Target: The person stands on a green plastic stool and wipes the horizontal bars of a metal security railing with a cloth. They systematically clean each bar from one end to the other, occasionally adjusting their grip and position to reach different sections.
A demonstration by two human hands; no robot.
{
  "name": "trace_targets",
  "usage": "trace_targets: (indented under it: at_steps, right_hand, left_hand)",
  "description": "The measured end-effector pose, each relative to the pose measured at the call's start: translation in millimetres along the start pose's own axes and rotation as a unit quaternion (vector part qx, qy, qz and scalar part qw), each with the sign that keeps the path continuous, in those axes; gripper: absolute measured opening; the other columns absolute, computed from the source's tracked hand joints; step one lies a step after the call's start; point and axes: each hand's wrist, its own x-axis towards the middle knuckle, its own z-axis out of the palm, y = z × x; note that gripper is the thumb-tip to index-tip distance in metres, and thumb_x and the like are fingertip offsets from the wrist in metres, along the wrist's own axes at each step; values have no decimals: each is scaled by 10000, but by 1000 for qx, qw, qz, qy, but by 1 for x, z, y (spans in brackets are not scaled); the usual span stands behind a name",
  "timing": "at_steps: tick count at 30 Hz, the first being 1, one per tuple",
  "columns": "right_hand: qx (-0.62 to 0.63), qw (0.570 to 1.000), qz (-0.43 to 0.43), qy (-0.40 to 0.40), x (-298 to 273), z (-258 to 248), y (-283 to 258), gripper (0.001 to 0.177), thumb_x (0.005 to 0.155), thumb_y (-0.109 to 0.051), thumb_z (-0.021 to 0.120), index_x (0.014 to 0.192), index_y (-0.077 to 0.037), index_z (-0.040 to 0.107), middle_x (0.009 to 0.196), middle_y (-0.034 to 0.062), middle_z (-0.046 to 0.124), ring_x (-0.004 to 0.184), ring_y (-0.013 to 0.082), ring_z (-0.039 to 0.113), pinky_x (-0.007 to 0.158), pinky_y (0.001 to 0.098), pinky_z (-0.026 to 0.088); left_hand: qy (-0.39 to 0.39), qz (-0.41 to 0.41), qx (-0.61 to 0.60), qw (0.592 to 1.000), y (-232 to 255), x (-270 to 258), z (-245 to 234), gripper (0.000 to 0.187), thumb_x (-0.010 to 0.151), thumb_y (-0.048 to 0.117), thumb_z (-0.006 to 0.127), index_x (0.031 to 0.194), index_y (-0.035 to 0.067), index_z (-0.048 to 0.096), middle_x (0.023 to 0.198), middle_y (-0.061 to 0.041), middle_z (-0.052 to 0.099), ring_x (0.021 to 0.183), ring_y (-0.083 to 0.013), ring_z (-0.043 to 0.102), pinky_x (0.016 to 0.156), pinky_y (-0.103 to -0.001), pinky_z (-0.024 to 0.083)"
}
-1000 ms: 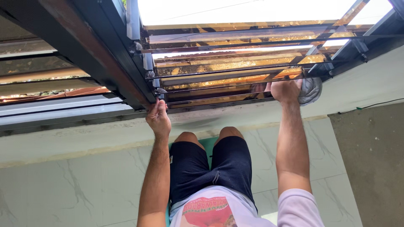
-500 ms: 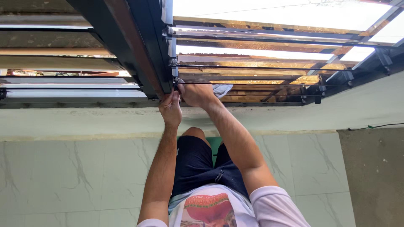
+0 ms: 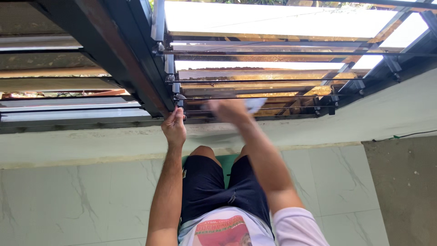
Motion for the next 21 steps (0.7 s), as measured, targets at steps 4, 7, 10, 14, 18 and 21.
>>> trace_targets:
  at_steps: [4, 7, 10, 14, 18, 21]
  right_hand:
    - [23, 972, 97, 212, -95, -18, 148, 396, 881, -499, 677, 966, -118, 750, 954, 121, 761, 909, 360, 721, 806, 518, 551]
    - [25, 958, 133, 251, -133, -17, 216, 292, 942, -176, 598, 679, -198, 723, 746, 1, 769, 811, 250, 736, 853, 542, 536]
    - [-60, 964, 86, 243, -99, 9, 173, 182, 930, -237, 650, 795, -150, 736, 781, 64, 736, 721, 296, 702, 664, 494, 539]
    - [123, 987, 99, 17, -21, 24, 23, 356, 1045, -376, 433, 1126, -363, 779, 974, 79, 767, 856, 294, 711, 758, 471, 522]
    - [108, 977, -38, 179, 29, 11, -78, 284, 996, -357, 528, 938, -127, 683, 810, 98, 721, 712, 319, 701, 633, 468, 522]
    - [147, 989, -30, -7, 13, -10, -84, 246, 979, -335, 525, 922, -159, 687, 802, 90, 732, 732, 312, 710, 638, 479, 522]
  left_hand:
    - [-12, 18, -35, 999, 1, 1, -2, 223, 1043, 145, 699, 1197, -3, 763, 865, -2, 701, 758, -59, 611, 699, -230, 524]
    - [6, -41, -41, 998, 5, 2, 0, 189, 1014, 141, 712, 1119, -5, 771, 862, -10, 729, 710, -70, 647, 615, -230, 522]
    - [2, -74, -20, 997, 10, 0, -1, 215, 1016, 168, 702, 1149, 16, 777, 793, 1, 698, 661, -69, 640, 547, -218, 478]
    - [5, -64, -1, 998, 14, -3, -1, 236, 1013, 183, 685, 1169, 24, 763, 812, 14, 718, 653, -61, 645, 534, -211, 478]
    - [18, -33, 14, 999, 11, -5, 4, 263, 1046, 170, 646, 1226, 17, 762, 798, 26, 691, 629, -38, 545, 536, -206, 423]
    - [46, -15, 11, 999, 4, -11, 4, 265, 1049, 148, 632, 1234, -2, 748, 807, 15, 705, 648, -36, 563, 570, -204, 453]
